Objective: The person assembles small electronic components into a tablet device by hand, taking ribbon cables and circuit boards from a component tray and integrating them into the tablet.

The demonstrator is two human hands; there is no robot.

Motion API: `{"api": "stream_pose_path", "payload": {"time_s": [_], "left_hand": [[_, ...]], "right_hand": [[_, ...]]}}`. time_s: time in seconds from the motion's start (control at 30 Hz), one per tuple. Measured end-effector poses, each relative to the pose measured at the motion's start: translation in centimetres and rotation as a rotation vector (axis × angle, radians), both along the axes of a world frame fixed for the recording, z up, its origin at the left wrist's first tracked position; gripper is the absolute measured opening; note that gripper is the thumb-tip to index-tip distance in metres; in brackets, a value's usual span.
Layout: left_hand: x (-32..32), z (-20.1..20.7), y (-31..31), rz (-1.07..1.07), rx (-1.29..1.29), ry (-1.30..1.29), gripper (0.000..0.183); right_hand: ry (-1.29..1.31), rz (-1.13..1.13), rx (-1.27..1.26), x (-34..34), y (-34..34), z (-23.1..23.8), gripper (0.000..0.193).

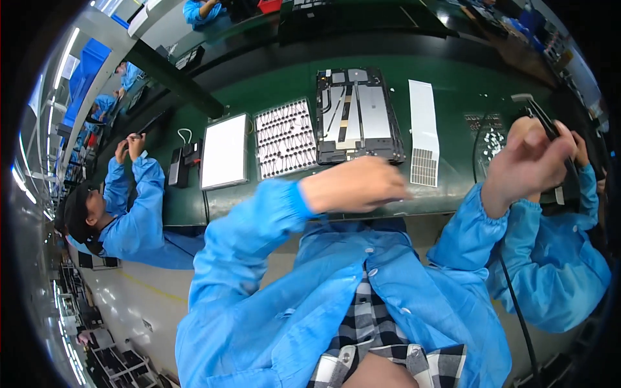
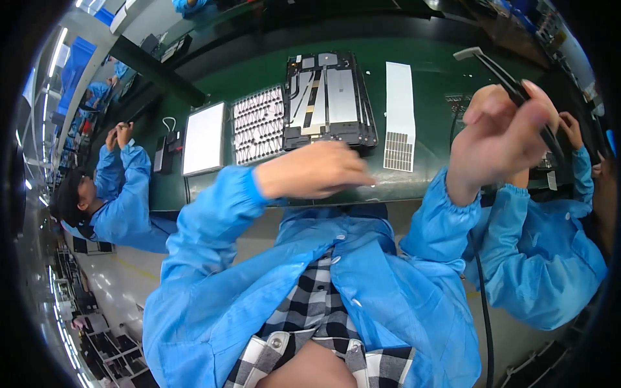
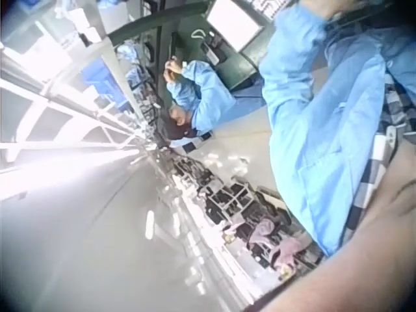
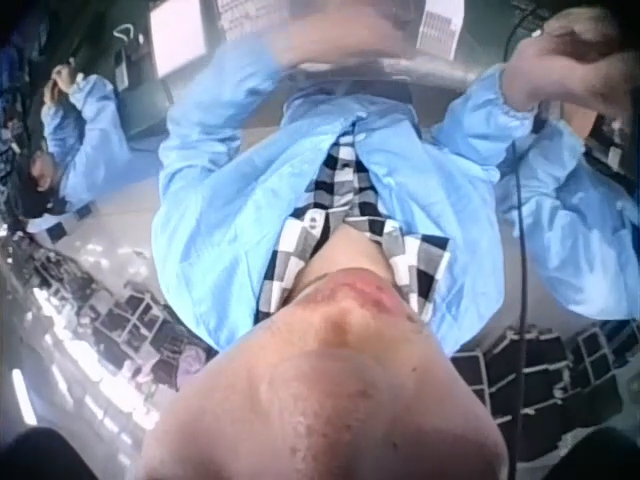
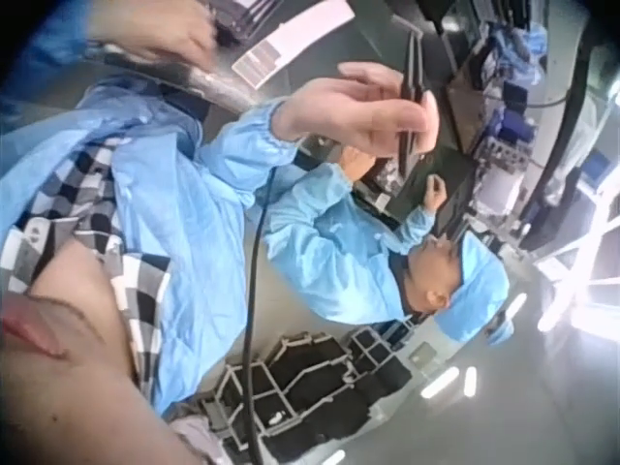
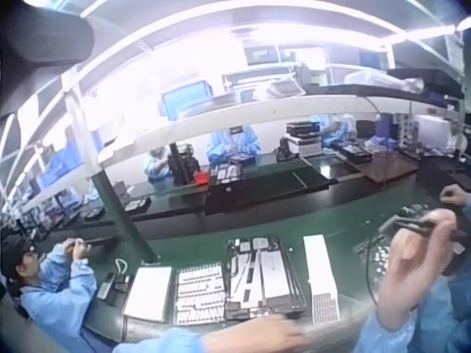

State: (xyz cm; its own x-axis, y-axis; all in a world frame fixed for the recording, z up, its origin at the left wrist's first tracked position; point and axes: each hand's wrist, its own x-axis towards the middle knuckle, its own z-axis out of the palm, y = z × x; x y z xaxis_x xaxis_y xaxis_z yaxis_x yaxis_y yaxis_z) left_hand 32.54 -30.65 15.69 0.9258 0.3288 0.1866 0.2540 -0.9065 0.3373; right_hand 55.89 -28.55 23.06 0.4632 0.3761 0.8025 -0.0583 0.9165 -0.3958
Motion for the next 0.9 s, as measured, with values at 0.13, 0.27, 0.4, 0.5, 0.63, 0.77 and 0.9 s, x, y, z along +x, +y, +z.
{"api": "stream_pose_path", "payload": {"time_s": [0.13, 0.27, 0.4, 0.5, 0.63, 0.77, 0.9], "left_hand": [[-8.3, 1.6, -0.2, 0.342, -0.048, -0.241, 0.032], [-10.6, 1.3, 6.5, 0.605, 0.064, -0.402, 0.022], [-10.2, -3.1, 15.8, 0.590, 0.161, -0.312, 0.020], [-8.7, -5.0, 18.9, 0.593, 0.154, -0.388, 0.017], [-7.4, -6.4, 20.1, 0.651, 0.155, -0.439, 0.023], [-7.6, -6.3, 20.2, 0.670, 0.030, -0.475, 0.022], [-7.4, -6.6, 20.1, 0.638, 0.163, -0.413, 0.020]], "right_hand": [[-0.017, 0.211, -0.383, -1.3, 7.0, -4.4, 0.033], [-0.354, 0.337, -0.754, -4.2, 17.2, -11.1, 0.033], [-0.498, 0.424, -0.853, -7.4, 21.9, -13.8, 0.037], [-0.577, 0.445, -0.883, -8.5, 22.7, -15.1, 0.034], [-0.484, 0.425, -0.878, -8.2, 22.9, -15.6, 0.029], [-0.455, 0.368, -0.900, -8.7, 22.3, -15.8, 0.027], [-0.437, 0.384, -0.905, -8.7, 22.4, -15.6, 0.026]]}}
